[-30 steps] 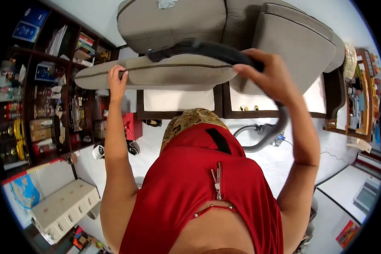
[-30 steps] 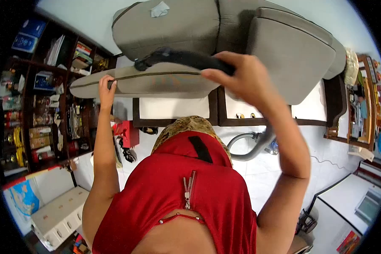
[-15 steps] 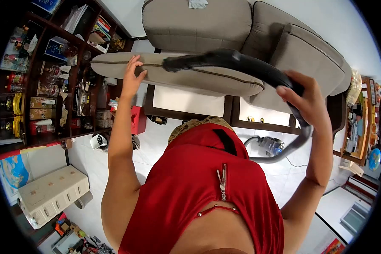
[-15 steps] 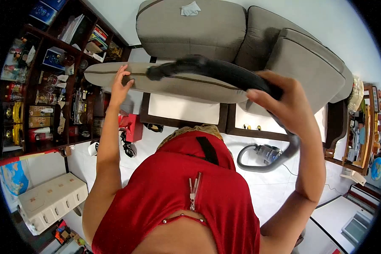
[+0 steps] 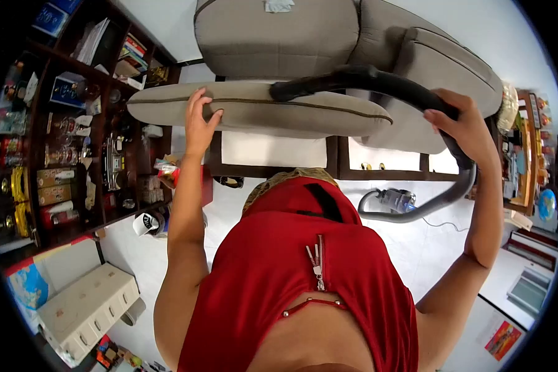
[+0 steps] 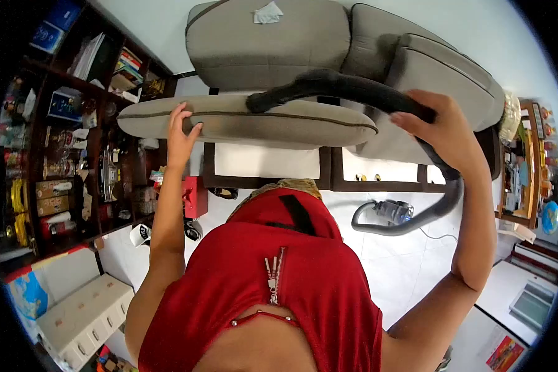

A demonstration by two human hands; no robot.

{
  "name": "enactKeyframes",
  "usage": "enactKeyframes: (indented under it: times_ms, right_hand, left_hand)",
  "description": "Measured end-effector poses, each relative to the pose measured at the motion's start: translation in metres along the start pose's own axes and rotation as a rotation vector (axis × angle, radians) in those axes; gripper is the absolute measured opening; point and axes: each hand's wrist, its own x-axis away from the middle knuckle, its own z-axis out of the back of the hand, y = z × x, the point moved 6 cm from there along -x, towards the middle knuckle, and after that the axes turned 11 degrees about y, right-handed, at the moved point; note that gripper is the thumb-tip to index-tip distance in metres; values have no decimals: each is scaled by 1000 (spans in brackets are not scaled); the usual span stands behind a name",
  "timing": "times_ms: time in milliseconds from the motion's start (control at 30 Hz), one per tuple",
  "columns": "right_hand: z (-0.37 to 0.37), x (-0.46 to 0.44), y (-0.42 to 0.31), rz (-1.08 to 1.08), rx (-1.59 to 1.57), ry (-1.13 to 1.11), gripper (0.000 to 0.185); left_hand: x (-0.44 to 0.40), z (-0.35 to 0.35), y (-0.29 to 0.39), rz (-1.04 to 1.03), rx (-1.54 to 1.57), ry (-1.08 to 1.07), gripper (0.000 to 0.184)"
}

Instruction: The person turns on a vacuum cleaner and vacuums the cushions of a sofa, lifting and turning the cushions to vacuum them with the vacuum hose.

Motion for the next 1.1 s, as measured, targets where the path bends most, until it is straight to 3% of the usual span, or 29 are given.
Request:
enactKeyframes:
  times_ms: [100, 333, 500, 600, 700, 900, 1100]
  right_hand:
    - [22, 26, 55, -180, -127, 21, 28]
    - [50, 90, 149, -325, -226, 174, 27]
    - [60, 150, 206, -446, -313, 305, 28]
    - [67, 181, 219, -479, -262, 402, 32]
    - [67, 206, 218, -499, -261, 476, 40]
    - [7, 179, 165, -216, -327, 391, 44]
    - [-24, 198, 219, -417, -412, 497, 33]
  left_hand:
    - [-9, -5, 1, -17, 6, 3, 37]
    - [-25, -19, 5, -118, -8, 29, 37]
    - [-30, -27, 4, -79, -41, 14, 39]
    - [-35, -31, 3, -46, -64, 16, 39]
    - [-41, -43, 3, -122, -328, -23, 40]
    - [-51, -118, 70, -403, -222, -158, 40]
    - [-64, -165, 110, -478, -178, -222, 42]
